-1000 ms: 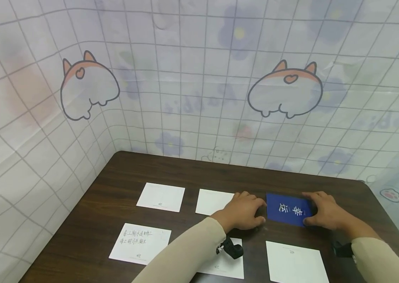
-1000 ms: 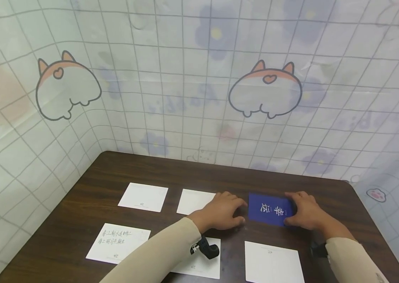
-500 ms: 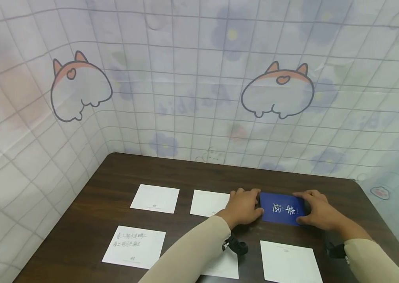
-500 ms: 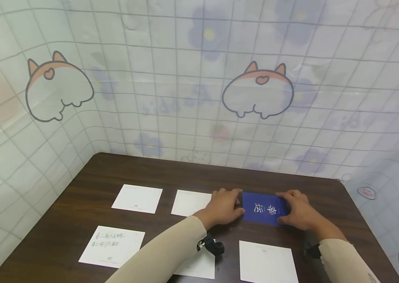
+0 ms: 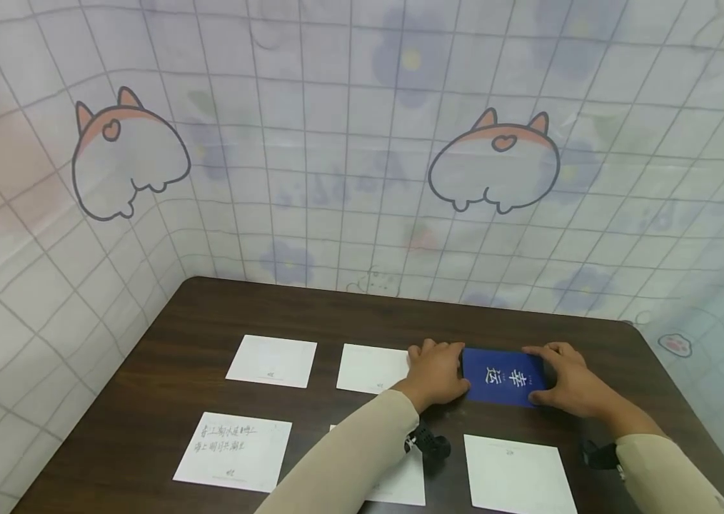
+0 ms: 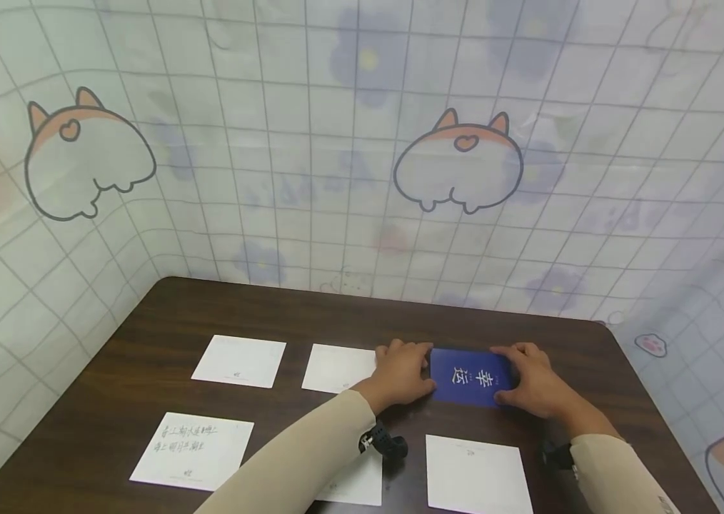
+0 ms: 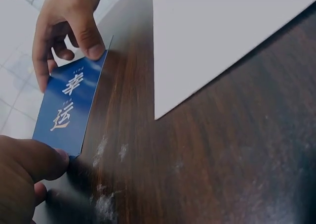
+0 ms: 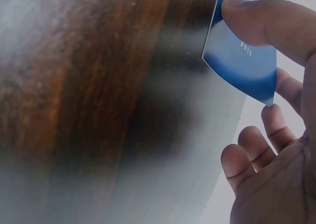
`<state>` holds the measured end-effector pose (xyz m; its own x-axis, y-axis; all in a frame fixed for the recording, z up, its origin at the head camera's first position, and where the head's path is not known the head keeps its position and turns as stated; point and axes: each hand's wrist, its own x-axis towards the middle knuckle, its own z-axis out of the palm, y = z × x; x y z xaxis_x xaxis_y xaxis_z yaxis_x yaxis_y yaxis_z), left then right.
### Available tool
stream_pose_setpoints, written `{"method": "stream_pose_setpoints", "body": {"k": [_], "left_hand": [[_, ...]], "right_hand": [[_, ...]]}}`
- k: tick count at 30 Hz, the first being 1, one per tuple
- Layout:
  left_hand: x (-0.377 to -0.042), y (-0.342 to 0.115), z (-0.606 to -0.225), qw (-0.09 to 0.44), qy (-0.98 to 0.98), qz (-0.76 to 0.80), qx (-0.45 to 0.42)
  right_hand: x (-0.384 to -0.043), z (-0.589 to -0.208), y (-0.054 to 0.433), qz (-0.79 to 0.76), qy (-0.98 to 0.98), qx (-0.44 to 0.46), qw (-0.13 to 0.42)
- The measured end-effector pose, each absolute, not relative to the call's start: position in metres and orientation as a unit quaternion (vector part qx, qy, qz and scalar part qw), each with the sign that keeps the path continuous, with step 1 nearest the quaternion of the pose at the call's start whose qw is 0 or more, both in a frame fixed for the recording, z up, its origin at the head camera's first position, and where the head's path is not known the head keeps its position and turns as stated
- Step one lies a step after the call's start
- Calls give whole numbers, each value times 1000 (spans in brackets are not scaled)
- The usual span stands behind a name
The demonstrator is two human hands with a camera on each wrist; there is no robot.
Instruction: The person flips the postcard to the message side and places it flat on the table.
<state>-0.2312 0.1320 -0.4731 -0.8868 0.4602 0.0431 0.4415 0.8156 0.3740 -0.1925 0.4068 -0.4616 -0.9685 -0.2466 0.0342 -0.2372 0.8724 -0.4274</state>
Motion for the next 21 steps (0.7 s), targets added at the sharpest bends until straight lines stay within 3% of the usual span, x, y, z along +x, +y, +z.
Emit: {"method": "stream_pose_setpoints", "body": {"k": [12, 21], "left_hand": [[-231, 132, -474, 4, 935, 263, 239], [-226, 132, -471, -11, 915, 331, 228]], "right_hand": [[-189, -464, 415, -237, 962, -132, 11], [-183, -457, 415, -233, 968, -85, -34]]}}
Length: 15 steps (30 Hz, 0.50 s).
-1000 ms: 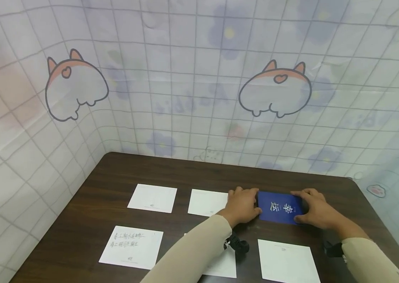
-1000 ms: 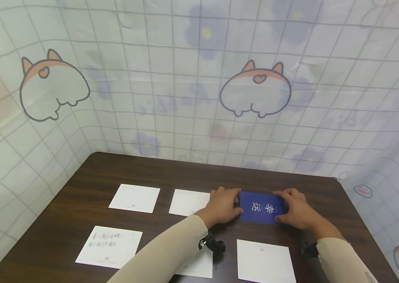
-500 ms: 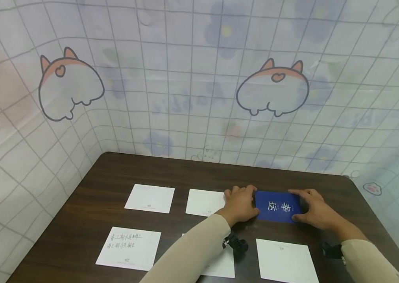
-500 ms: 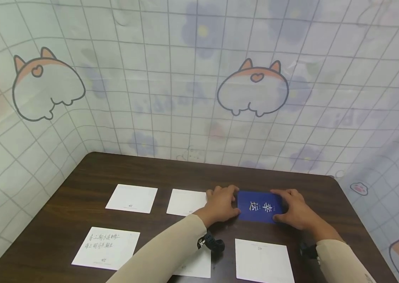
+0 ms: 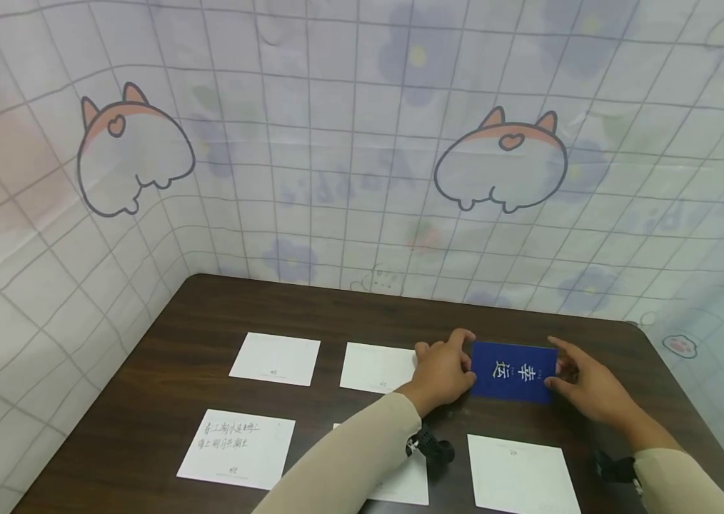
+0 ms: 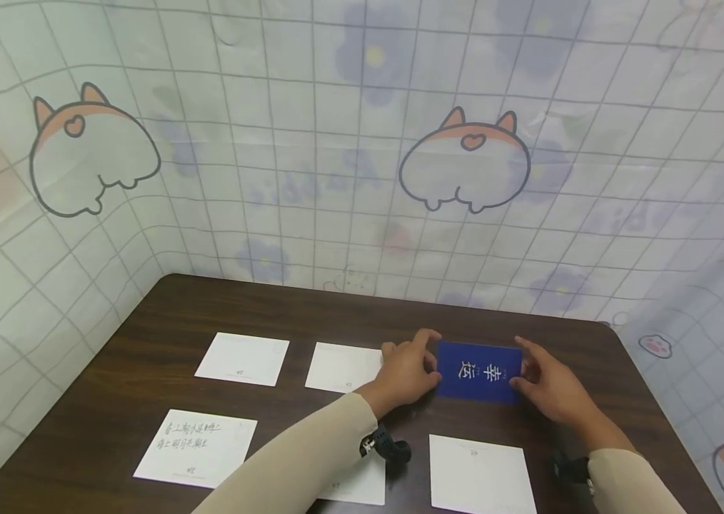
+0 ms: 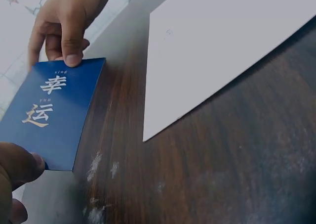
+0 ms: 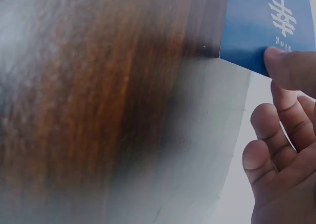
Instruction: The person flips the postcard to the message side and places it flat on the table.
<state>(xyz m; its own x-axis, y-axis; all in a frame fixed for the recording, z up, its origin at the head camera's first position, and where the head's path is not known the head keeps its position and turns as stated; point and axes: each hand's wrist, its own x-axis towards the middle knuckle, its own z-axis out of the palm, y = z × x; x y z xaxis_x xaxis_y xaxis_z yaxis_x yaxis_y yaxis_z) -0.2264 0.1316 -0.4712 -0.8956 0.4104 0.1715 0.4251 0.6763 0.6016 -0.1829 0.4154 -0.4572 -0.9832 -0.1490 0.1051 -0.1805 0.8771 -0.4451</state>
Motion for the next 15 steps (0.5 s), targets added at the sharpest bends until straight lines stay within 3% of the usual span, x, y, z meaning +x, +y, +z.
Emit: {"method": "stream_pose_setpoints", "body": {"k": [15], "left_hand": [[-228, 124, -473, 69, -907, -301, -287]], "right_hand": [[-175, -452, 421, 248, -966, 60, 27]]}}
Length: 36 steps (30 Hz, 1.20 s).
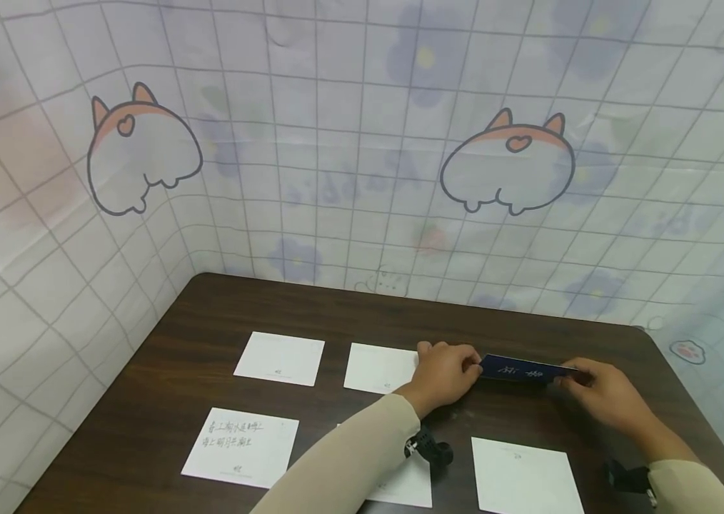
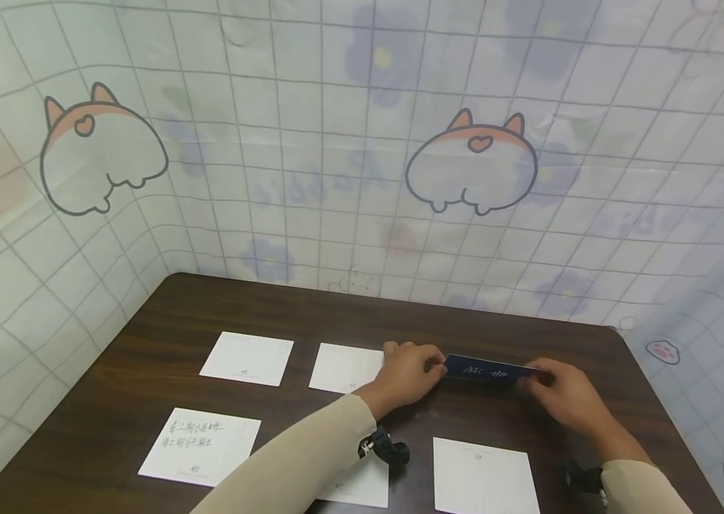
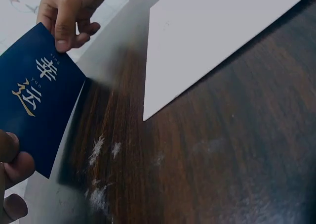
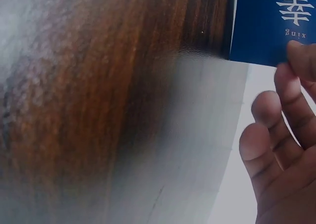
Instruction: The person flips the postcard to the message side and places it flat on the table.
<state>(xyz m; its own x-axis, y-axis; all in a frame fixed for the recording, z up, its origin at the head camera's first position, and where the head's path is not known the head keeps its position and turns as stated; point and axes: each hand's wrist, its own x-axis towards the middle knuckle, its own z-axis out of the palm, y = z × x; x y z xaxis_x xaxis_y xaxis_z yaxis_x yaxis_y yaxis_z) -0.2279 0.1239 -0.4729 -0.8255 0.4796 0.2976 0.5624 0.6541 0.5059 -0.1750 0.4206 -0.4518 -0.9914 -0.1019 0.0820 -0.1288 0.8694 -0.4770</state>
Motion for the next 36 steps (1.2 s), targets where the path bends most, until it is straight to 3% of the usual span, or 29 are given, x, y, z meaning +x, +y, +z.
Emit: {"method": "stream_pose_setpoints", "body": {"k": [25, 36], "left_hand": [[-233, 112, -473, 47, -883, -362, -297], [-232, 108, -475, 36, -886, -349, -303]], "right_hand": [[-166, -448, 428, 370, -928, 39, -4], [-168, -453, 423, 336, -939, 76, -2]]}}
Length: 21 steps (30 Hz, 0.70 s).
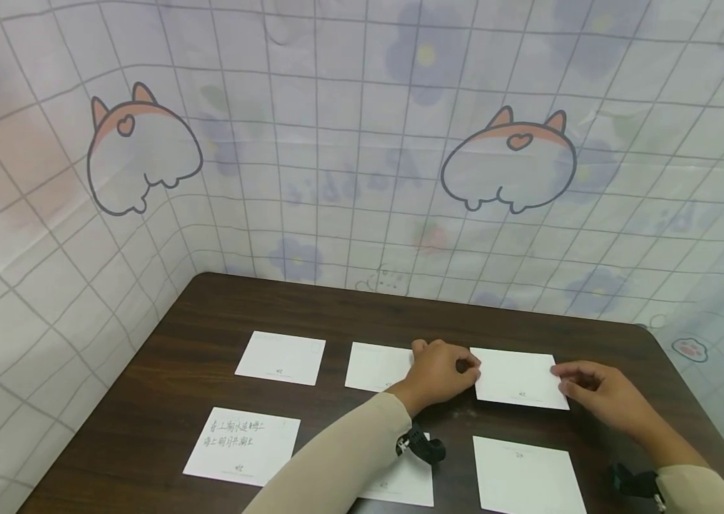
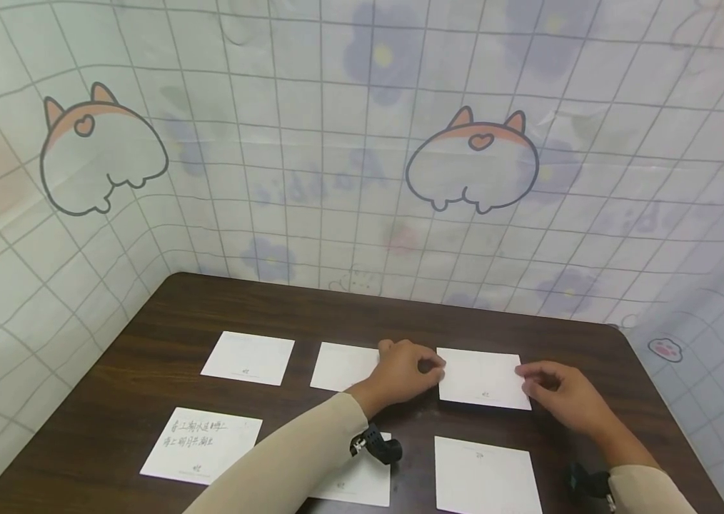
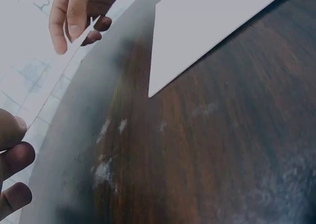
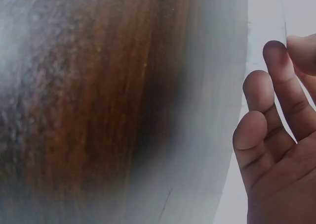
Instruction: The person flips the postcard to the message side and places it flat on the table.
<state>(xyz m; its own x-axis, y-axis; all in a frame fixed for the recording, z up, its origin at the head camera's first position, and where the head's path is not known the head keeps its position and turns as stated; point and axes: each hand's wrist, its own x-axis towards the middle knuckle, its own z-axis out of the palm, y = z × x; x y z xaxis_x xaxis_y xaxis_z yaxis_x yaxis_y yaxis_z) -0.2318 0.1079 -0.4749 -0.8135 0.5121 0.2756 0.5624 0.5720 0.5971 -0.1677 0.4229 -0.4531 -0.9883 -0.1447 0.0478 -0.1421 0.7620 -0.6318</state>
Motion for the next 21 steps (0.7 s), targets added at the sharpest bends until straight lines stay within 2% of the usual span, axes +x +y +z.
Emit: {"method": "stream_pose_setpoints", "body": {"k": [6, 21], "left_hand": [[-232, 109, -479, 55, -897, -301, -319], [-224, 112, -473, 32, -920, -193, -339]], "right_hand": [[-170, -456, 422, -314, 944, -100, 11], [-173, -465, 417, -214, 969, -122, 1]]}}
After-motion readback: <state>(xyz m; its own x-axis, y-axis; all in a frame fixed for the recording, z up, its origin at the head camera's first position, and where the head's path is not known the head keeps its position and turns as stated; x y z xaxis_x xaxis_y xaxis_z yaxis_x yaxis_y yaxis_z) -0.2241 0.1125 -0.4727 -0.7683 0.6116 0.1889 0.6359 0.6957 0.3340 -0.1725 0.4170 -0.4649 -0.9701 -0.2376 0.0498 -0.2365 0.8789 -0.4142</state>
